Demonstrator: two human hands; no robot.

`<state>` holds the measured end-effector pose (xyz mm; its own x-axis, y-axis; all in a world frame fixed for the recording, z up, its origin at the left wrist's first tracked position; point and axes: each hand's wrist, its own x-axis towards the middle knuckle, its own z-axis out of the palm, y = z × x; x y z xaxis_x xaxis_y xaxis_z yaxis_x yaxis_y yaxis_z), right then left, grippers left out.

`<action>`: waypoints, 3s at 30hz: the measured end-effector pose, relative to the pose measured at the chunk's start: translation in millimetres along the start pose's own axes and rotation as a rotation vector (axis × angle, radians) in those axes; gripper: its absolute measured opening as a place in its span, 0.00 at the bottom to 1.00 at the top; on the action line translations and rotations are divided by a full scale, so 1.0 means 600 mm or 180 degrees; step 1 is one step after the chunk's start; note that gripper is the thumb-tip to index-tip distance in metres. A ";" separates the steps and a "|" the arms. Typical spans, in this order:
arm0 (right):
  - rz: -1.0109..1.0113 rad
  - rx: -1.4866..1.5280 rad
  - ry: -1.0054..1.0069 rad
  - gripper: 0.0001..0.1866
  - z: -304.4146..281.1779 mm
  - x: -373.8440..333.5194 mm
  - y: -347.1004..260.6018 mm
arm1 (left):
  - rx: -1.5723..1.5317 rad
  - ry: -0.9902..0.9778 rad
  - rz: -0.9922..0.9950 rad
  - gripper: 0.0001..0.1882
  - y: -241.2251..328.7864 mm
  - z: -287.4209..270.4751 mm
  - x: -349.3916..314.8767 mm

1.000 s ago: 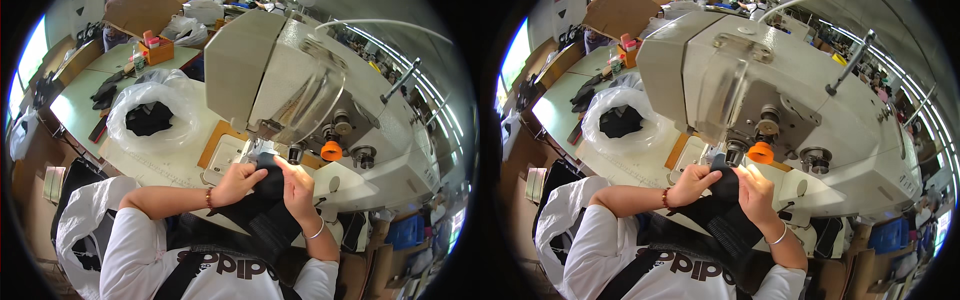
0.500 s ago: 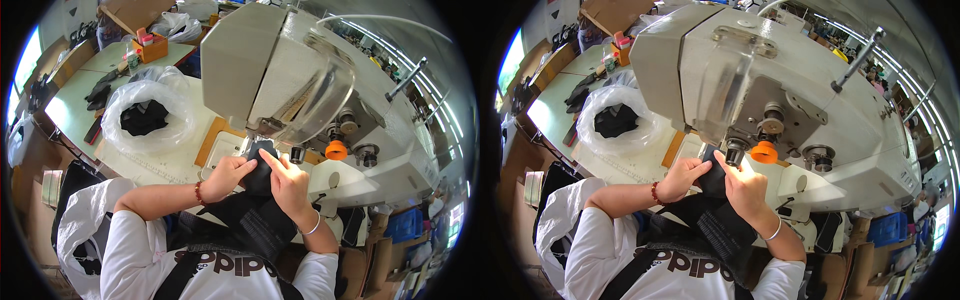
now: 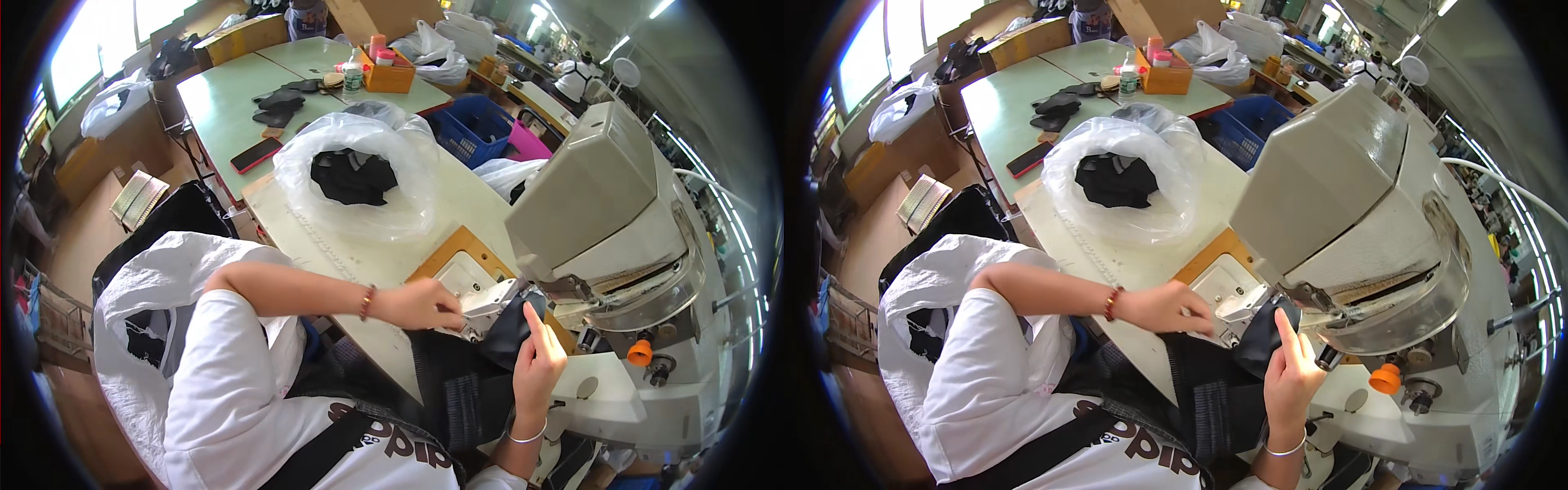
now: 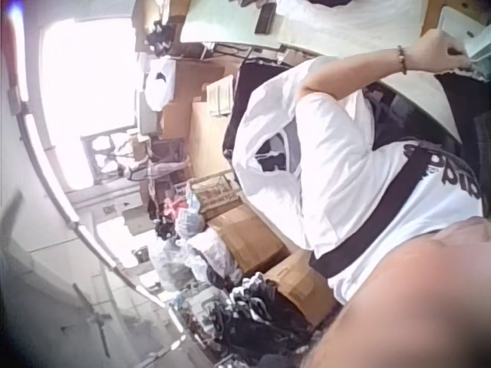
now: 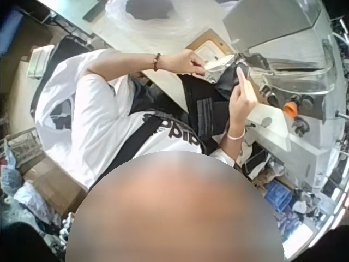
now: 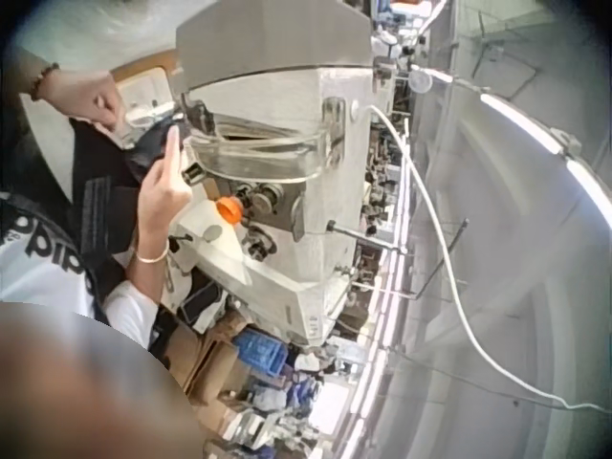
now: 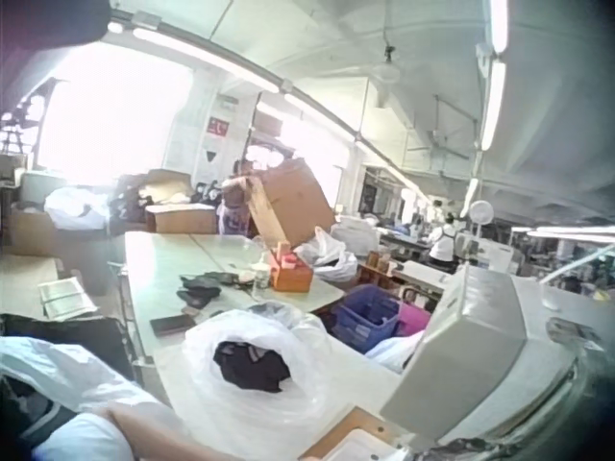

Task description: Stitching components of a shoe upper using an industrial sewing machine.

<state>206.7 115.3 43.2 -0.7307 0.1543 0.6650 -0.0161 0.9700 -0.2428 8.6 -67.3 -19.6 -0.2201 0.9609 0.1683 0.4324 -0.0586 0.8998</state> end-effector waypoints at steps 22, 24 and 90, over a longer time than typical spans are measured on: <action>-0.0139 -0.0218 0.0037 0.34 0.005 -0.006 0.013 | 0.4434 -0.0001 -0.1436 0.15 -0.185 -0.359 0.045; -0.0188 -0.0228 0.0068 0.34 0.006 -0.007 0.015 | 0.4580 0.0059 -0.1001 0.12 -0.181 -0.360 0.030; -0.0308 -0.0229 0.0241 0.33 0.012 -0.008 0.020 | 0.3596 0.1065 0.4487 0.13 0.103 -0.041 0.000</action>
<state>205.0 124.8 32.0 -0.6743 0.0705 0.7350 -0.0331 0.9915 -0.1254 14.0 -77.8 45.7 0.7016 0.2682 0.6602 0.7091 -0.3539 -0.6098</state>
